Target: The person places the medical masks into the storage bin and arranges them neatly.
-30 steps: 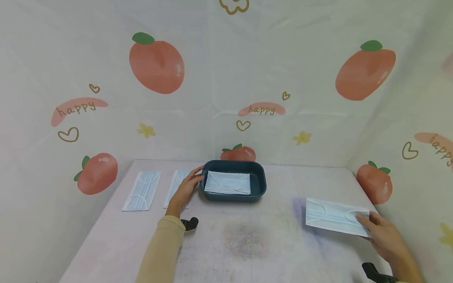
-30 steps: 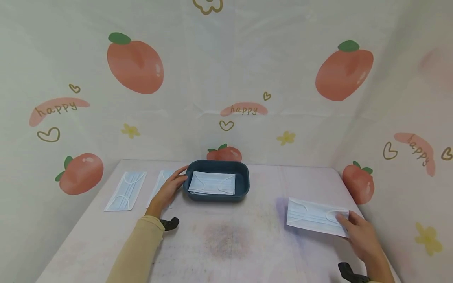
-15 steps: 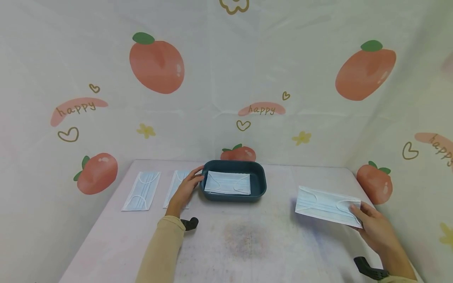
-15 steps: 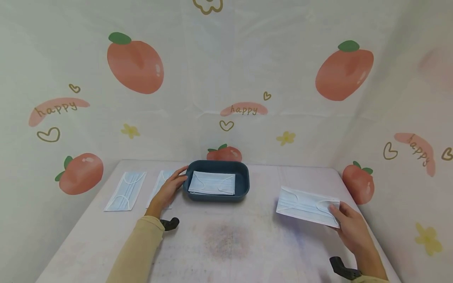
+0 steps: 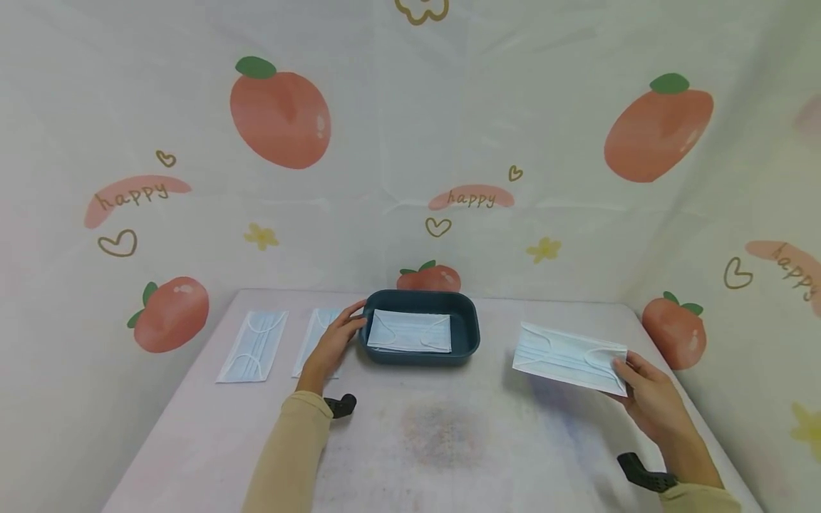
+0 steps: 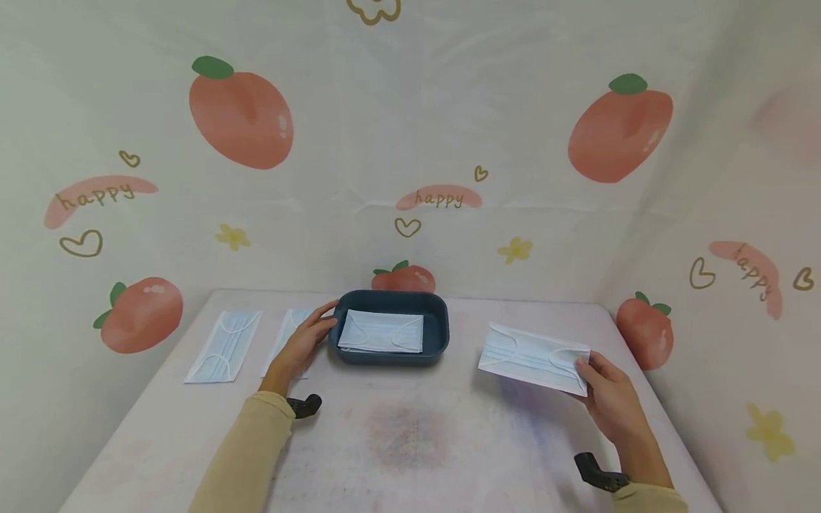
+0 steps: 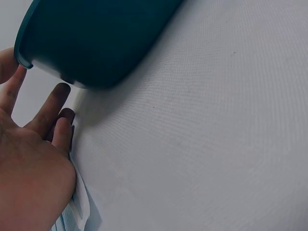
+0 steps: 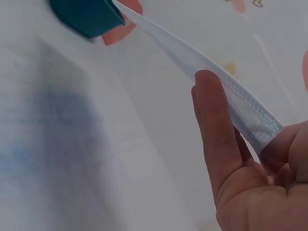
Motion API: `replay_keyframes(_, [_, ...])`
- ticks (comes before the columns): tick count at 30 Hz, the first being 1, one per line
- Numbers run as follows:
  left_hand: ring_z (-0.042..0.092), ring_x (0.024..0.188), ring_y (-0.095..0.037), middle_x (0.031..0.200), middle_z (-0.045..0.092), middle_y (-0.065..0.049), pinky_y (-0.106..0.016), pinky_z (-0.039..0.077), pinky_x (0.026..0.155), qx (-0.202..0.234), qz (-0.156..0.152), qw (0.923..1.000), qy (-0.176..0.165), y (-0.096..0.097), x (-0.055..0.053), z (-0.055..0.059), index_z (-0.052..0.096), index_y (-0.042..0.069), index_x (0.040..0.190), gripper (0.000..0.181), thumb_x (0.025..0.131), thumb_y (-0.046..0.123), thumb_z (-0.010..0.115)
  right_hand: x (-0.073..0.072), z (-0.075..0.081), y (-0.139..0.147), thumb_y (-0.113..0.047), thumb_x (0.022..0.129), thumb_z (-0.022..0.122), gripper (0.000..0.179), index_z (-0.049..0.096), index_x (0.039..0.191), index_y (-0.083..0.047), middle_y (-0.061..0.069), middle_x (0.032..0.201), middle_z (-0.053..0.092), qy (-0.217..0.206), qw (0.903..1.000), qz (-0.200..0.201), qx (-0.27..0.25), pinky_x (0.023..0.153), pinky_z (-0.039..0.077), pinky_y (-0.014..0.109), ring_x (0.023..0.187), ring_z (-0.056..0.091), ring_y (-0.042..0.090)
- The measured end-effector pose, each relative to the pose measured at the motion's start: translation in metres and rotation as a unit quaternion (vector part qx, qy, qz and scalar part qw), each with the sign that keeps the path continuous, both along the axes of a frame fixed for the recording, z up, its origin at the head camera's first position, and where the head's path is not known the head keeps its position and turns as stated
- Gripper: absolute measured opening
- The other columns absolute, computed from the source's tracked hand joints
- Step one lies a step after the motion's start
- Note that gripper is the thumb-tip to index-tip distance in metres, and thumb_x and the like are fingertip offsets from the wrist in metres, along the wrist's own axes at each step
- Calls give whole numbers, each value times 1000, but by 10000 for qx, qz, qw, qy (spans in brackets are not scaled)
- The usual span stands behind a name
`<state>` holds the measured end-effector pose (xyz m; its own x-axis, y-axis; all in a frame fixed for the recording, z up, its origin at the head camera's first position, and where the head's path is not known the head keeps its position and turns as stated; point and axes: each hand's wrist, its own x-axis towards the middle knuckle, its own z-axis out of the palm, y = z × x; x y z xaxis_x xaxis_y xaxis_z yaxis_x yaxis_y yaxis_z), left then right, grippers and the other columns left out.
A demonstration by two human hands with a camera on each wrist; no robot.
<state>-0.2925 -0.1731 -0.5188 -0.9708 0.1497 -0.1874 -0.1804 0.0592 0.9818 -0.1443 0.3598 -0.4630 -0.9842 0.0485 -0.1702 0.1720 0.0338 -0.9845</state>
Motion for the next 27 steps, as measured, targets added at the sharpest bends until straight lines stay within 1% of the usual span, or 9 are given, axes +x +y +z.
replay_keyframes(5, [25, 157, -27, 162, 39, -8, -53, 10, 132, -24, -7, 10000, -15, 1, 0, 2, 44, 31, 154, 50, 105, 27, 53, -7, 6, -11, -38, 106, 50, 86, -3, 161, 2, -14, 123, 47, 80, 9999, -26, -113, 85, 60, 16, 100, 65, -7])
replay_keyframes(9, [25, 157, -28, 163, 38, -9, -53, 9, 132, 0, -16, 10000, -28, 2, 1, 3, 43, 30, 154, 50, 105, 27, 54, -13, 9, -20, -38, 107, 49, 83, 0, 163, -1, -16, 123, 49, 107, 9995, -61, -280, 86, 60, 17, 102, 66, -6])
replay_keyframes(14, [25, 157, -28, 163, 38, -9, -53, 8, 132, 45, -8, 10000, -31, 1, 2, 3, 43, 30, 154, 51, 105, 26, 54, -18, 12, -29, -34, 108, 46, 77, 2, 163, 0, -17, 123, 52, 176, 9987, 71, -469, 86, 60, 17, 103, 66, -6])
replay_keyframes(21, [23, 158, -28, 165, 35, -9, -52, 8, 133, 16, 15, 9999, -117, 1, 2, 4, 42, 31, 155, 51, 105, 27, 53, -28, 22, -43, -36, 109, 44, 75, 3, 164, -5, -16, 127, 49, 53, 9984, 226, -509, 88, 60, 18, 106, 66, -5])
replay_keyframes(27, [20, 159, -29, 166, 33, -11, -52, 7, 133, 69, -16, 9999, -143, 1, 3, 6, 39, 29, 157, 53, 106, 27, 52, -36, 31, -56, -34, 109, 43, 73, 4, 164, -4, -13, 130, 49, 181, 9975, 385, -572, 89, 60, 20, 107, 67, -3])
